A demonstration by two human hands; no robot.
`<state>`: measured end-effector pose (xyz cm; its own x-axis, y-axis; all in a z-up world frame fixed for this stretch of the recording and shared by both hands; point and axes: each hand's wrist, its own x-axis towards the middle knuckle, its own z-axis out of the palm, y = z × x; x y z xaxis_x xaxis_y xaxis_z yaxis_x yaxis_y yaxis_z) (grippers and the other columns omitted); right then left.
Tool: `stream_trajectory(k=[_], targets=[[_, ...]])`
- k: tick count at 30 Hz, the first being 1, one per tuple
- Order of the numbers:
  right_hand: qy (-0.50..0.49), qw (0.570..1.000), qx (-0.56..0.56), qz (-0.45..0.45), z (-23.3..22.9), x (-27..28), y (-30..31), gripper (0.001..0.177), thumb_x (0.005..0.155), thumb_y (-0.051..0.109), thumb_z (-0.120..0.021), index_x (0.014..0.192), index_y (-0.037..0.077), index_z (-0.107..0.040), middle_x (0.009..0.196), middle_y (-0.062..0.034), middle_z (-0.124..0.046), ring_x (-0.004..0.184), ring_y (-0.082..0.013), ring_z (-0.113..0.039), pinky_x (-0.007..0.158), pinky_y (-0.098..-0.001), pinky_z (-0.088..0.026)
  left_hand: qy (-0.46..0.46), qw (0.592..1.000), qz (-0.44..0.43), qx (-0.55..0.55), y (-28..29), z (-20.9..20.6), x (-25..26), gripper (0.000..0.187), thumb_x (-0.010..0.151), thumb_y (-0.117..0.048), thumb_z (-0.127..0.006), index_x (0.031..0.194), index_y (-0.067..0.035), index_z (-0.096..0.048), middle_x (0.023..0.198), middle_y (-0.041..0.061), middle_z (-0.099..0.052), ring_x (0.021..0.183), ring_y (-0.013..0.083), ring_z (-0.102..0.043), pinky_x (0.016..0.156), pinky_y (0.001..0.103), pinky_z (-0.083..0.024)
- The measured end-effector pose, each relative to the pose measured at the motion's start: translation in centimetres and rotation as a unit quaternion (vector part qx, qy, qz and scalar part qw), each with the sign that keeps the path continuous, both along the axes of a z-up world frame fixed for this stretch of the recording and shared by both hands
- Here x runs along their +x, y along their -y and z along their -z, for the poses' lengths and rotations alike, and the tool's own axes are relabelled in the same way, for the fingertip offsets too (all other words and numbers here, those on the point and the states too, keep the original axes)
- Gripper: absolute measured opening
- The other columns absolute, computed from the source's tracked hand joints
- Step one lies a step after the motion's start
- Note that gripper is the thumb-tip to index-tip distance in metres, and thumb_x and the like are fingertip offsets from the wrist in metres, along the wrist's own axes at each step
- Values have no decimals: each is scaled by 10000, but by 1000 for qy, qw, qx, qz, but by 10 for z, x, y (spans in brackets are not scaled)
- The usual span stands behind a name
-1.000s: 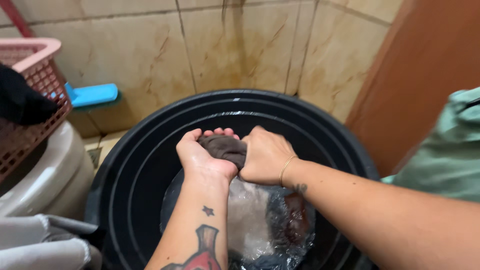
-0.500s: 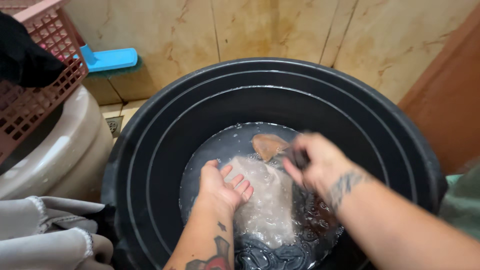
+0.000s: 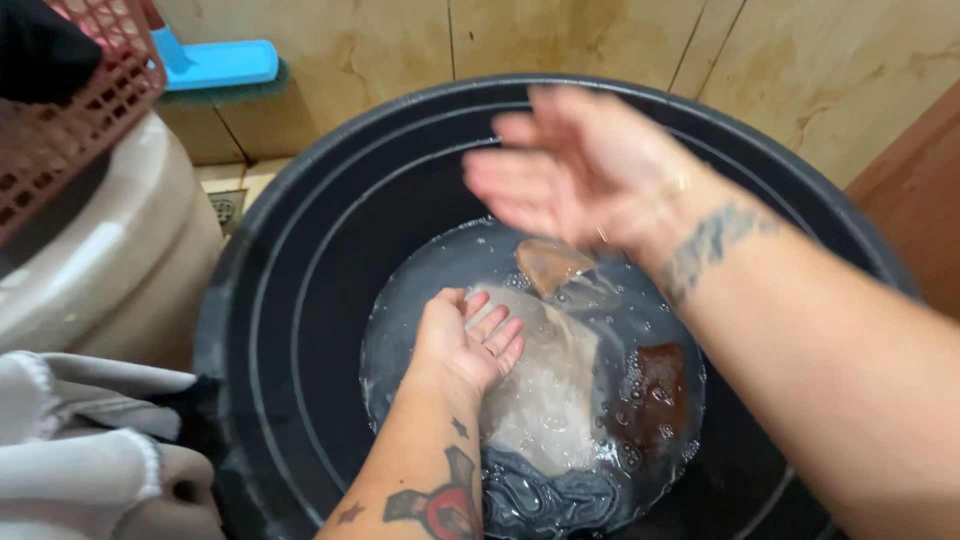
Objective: The person hand-washes several small garments in a black basin filled with water. They repeatedly submerge, agitate, and wring out each item, including a light-colored piece, a dark piece, and a brown piece, then place them into a pink laundry basket.
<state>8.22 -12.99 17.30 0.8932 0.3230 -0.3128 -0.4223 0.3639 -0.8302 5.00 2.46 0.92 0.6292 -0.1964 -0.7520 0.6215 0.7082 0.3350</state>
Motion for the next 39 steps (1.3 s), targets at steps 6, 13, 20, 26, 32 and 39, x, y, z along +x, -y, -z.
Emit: stream_trajectory(k=[6, 13, 20, 26, 32, 39], targets=[[-208, 966, -76, 130, 101, -18, 51, 217, 971, 208, -527, 1135, 89, -605, 1153, -160, -755, 1011, -266, -748, 822, -434, -610, 13, 999, 35, -2, 10, 2, -1, 531, 967, -406, -432, 1416, -141, -531, 1523, 163, -529, 1325, 368, -543, 1091, 511, -391], [-213, 925, -239, 206, 147, 1, 92, 315, 942, 209, -579, 1229, 94, -639, 1352, -114, -647, 1129, -279, -686, 887, -459, -579, 41, 981, 149, 118, 19, 42, 11, 588, 933, -389, -503, 1455, -118, -493, 1521, 153, -522, 1330, 366, -550, 1080, 514, -431], [-21, 633, -711, -305, 213, -81, 75, 537, 723, 205, -883, 1236, 239, -727, 1341, -125, -541, 1176, -279, -591, 952, -361, -540, 266, 665, 493, 494, 29, 112, -34, 644, 891, -348, -612, 1453, -57, -493, 1416, 216, -574, 1303, 352, -555, 1080, 408, -440], [5, 785, -469, -405, 236, -93, 40, 261, 677, -70, -719, 910, 32, -779, 826, -107, -796, 783, -204, -746, 680, -349, -580, 211, 459, 771, 388, 34, 99, -58, 454, 743, -259, -798, 1103, 12, -745, 1219, 249, -703, 1199, 403, -645, 978, 508, -485], [35, 852, -519, 49, 210, -60, 65, 329, 790, -56, -616, 1023, 82, -803, 907, -90, -804, 796, -170, -747, 735, -310, -596, 155, 453, 674, 563, 24, 50, -64, 429, 746, -156, -776, 1171, -101, -744, 1256, 123, -723, 1214, 317, -663, 1007, 485, -479], [-64, 896, -396, 189, 212, -47, 98, 369, 817, -5, -668, 1163, 84, -762, 1120, -84, -746, 1016, -194, -668, 840, -314, -517, 312, 729, 286, 537, 40, 26, -7, 238, 806, -151, -697, 1000, -23, -748, 1009, 186, -768, 999, 302, -756, 903, 414, -569]])
